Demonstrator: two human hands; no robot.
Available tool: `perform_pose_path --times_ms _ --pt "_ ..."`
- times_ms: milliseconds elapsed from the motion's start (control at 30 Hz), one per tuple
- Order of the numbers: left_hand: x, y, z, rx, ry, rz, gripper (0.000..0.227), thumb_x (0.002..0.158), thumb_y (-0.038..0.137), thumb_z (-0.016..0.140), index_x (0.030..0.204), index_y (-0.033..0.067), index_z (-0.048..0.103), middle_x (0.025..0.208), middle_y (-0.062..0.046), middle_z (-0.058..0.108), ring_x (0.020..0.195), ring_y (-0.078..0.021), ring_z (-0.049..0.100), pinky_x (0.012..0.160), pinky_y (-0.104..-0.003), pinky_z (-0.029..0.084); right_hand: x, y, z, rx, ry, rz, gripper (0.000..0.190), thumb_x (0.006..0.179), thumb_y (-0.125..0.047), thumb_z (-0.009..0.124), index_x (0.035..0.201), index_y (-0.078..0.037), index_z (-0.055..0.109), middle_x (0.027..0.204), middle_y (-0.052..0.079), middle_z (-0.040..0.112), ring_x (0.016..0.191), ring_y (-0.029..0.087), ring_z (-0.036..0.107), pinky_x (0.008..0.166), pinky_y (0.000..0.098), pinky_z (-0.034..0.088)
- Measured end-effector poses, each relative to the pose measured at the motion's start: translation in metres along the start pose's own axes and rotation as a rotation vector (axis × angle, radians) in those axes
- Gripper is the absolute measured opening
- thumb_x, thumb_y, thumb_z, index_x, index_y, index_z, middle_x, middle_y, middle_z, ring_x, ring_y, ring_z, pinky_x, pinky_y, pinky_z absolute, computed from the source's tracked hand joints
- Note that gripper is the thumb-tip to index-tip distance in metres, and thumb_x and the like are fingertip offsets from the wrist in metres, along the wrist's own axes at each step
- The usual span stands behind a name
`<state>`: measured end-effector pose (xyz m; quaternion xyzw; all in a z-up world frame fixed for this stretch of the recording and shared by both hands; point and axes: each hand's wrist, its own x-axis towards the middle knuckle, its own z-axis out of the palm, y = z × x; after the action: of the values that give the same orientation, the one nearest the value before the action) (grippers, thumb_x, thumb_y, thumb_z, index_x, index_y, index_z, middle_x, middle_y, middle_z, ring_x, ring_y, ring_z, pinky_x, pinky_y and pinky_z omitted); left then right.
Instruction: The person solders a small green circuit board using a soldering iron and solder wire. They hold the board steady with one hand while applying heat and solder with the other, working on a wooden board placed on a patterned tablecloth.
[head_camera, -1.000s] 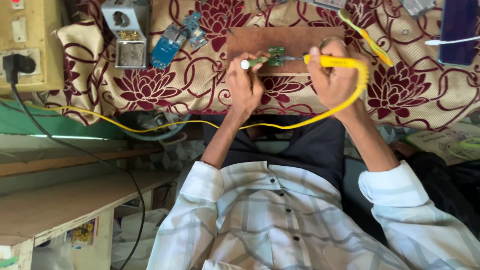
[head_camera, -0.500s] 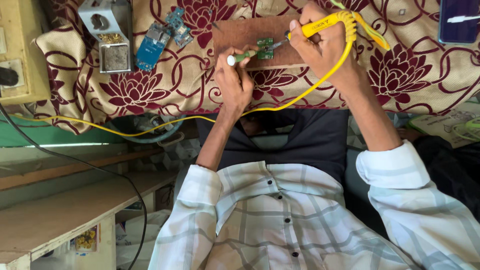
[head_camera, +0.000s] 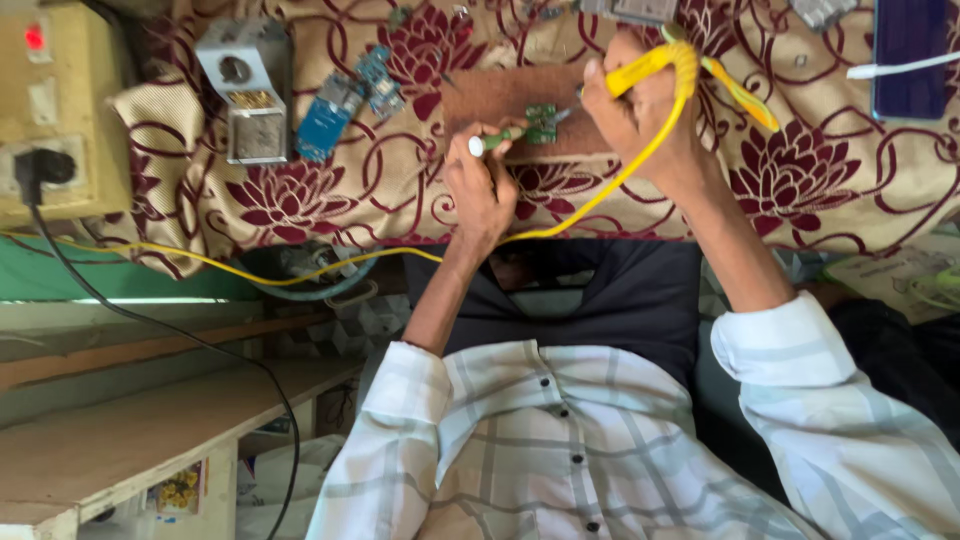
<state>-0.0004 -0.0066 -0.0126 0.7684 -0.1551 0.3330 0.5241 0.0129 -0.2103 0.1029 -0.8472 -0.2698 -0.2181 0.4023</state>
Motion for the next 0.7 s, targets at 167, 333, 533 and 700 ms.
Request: perform_pose_path --times_ms 167,333,533,700 --pt "0.003 0.002 -0.003 -0.006 -0.007 -0.01 0.021 0.093 -0.014 0.055 0.109 -0.0016 0.049 0.093 -0.017 0.07 0.086 -0.0323 0.07 0.073 -0.042 0.053 0.011 -0.012 -0.007 -0.162 -0.119 -0.051 0.037 0.108 -0.014 0.072 0.079 -0.004 0.051 0.059 0.006 0.047 0.049 0.016 0.043 0.049 0.0343 0.033" --pt "0.005 0.005 0.0 -0.1 -0.005 -0.005 0.021 0.096 -0.014 0.05 0.112 -0.0003 0.047 0.102 -0.017 0.074 0.09 -0.0297 0.073 0.075 -0.04 0.056 0.015 -0.017 -0.006 -0.205 -0.01 -0.064 0.04 0.109 -0.013 0.07 0.077 -0.005 0.049 0.058 0.006 0.049 0.047 0.018 0.046 0.048 0.0347 0.035" --pt "0.003 0.006 0.0 0.02 0.045 0.017 0.022 0.094 -0.013 0.059 0.111 -0.0005 0.051 0.094 -0.017 0.068 0.086 -0.0357 0.068 0.076 -0.044 0.052 -0.006 -0.003 0.002 -0.099 0.098 -0.047 0.032 0.115 -0.012 0.066 0.088 -0.004 0.05 0.071 0.005 0.058 0.061 0.015 0.056 0.056 0.0325 0.04" --pt "0.001 0.003 0.001 -0.008 0.031 0.004 0.023 0.093 -0.014 0.056 0.11 -0.0009 0.05 0.094 -0.017 0.069 0.086 -0.0342 0.069 0.074 -0.043 0.052 -0.052 0.01 0.008 -0.118 0.336 0.002 0.028 0.116 -0.011 0.064 0.093 -0.002 0.051 0.072 0.008 0.052 0.059 0.017 0.048 0.055 0.035 0.038"
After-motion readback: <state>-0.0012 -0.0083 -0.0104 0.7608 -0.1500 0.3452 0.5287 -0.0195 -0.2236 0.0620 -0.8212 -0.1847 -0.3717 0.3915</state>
